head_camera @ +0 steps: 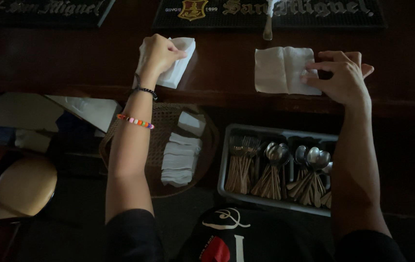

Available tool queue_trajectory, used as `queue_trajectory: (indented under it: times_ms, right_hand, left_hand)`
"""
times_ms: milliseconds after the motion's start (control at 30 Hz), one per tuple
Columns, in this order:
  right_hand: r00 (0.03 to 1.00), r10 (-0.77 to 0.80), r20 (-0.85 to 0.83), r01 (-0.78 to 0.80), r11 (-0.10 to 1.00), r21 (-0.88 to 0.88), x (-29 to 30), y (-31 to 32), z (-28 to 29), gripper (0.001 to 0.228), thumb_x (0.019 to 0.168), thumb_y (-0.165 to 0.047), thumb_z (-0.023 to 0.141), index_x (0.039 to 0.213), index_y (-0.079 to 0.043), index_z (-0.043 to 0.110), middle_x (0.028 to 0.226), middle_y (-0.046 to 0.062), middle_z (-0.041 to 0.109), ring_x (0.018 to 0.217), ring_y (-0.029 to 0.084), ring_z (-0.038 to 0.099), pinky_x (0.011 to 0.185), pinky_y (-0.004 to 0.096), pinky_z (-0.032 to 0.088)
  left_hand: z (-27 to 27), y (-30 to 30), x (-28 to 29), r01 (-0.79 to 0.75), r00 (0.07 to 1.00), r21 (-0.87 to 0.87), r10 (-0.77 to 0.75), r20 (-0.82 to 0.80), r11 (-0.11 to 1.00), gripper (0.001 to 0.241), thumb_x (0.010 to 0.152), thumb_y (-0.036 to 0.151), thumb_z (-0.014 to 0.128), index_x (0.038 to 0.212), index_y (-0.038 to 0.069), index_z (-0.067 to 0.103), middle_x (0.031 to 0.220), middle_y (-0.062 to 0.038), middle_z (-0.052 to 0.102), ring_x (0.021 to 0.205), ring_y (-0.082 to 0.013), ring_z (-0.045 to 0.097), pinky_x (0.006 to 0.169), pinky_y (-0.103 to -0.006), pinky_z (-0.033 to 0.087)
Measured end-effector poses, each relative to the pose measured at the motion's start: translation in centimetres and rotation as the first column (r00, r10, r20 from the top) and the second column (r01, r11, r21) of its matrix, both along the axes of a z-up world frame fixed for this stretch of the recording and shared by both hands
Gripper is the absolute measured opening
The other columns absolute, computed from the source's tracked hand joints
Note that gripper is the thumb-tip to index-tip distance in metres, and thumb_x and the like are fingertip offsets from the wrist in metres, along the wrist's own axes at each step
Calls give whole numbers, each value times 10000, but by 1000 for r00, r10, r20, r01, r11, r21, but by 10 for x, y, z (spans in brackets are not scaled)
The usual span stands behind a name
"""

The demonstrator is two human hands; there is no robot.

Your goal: The person wraps individual spoons from a bin into napkins by hand and places the wrapped cutlery into a basket.

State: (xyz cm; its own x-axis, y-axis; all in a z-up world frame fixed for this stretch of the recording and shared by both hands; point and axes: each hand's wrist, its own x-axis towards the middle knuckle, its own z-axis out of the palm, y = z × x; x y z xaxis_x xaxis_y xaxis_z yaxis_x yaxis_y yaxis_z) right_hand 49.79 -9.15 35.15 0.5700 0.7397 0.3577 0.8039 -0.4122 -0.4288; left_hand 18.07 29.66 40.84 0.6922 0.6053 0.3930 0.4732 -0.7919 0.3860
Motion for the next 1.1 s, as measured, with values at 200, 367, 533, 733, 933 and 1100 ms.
queue_trajectory:
  times_ms: [200,367,533,733,933,1100]
  right_hand:
    - [999,15,36,-21,982,187,-4,-4,4,526,802,-292,877,1288,-148,735,1502,73,576,1363,333,463,1026,519,464]
    - [988,122,96,-153,665,731,-37,-13,21,339,1052,-183,788,1368,-96,703,1441,121,611,1184,224,614,986,355,558]
    - [542,697,-470,-16,568,823,-103,0,25,313,1024,-191,679,1266,7,694,1293,149,659,1027,185,674,898,318,583]
    - [94,844,-528,75,522,849,-115,-13,34,175,1084,-80,664,1111,82,722,940,141,741,774,167,690,727,265,584]
    - [524,585,-619,187,630,754,-116,-33,43,87,983,-50,725,930,18,738,862,87,746,741,119,707,675,259,597]
    - [801,132,-584,248,815,524,-121,-35,58,80,899,-102,776,857,-56,725,827,38,758,697,74,711,637,227,600]
  left_hand:
    - [5,-1,-6,-3,974,44,-7,226,999,119,836,212,797,847,95,818,839,-120,772,765,-271,755,728,-371,602]
    - [28,-52,-5,215,757,32,-187,626,976,178,973,254,742,976,76,739,872,-30,769,777,-144,746,695,-293,604]
    - [19,-155,41,667,588,-154,-389,709,729,166,998,291,673,1044,135,707,817,57,639,694,-28,562,584,-224,453]
    - [1,-209,80,800,529,-319,-347,775,508,142,1034,187,698,1073,51,697,953,13,680,889,-67,626,794,-235,525]
    - [-16,-227,102,668,515,-157,-300,803,727,293,950,149,733,1212,60,636,1129,-48,688,961,-111,675,812,-268,594]
    - [-28,-248,112,754,595,-338,-368,714,564,265,974,198,711,1177,40,651,1148,-100,713,969,-160,741,804,-287,642]
